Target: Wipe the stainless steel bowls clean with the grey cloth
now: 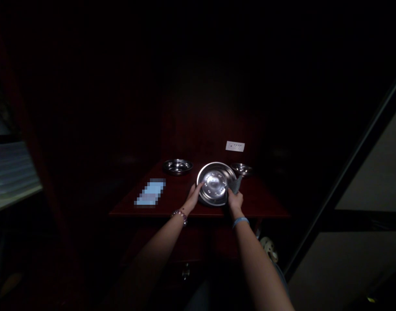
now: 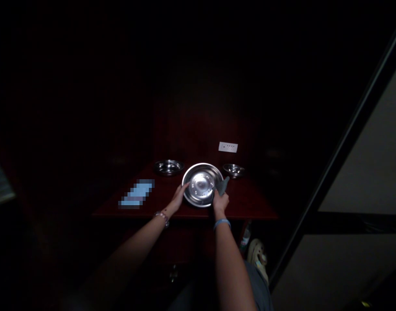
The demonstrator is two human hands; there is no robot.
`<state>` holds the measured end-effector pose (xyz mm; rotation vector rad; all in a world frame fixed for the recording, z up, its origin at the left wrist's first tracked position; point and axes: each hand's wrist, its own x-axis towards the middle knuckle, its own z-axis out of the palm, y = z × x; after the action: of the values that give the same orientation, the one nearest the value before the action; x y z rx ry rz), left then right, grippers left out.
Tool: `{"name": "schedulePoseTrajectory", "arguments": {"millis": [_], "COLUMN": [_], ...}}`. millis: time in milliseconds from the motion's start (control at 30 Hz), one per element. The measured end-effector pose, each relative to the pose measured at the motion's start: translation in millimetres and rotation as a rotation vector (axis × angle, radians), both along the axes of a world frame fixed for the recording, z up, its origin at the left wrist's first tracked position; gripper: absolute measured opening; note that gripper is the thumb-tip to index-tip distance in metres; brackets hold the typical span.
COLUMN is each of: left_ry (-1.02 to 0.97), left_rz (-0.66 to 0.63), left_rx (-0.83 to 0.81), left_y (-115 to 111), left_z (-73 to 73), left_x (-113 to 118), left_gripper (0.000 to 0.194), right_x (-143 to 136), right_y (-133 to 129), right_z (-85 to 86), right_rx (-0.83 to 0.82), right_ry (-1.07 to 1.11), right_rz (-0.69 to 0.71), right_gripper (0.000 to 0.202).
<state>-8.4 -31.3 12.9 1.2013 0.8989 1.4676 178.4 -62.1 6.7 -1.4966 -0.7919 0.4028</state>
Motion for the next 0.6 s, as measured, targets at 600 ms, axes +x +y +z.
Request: {"name": "schedulePoseTrajectory", "arguments": {"millis": [600], "left_ry": [0.037], "left_rz": [-0.259], "left_rx": [0.152], "left_y": [-1], "left_z": [1.5], "left_x": [6], "left_gripper": [0.061], "right_x": [-10], "right_y": [1], "right_z": [2.5], "right_rx": [-0.031], "right_ry": [0.159], "right_rz": [-0.071], "right_gripper": [0.043]}}
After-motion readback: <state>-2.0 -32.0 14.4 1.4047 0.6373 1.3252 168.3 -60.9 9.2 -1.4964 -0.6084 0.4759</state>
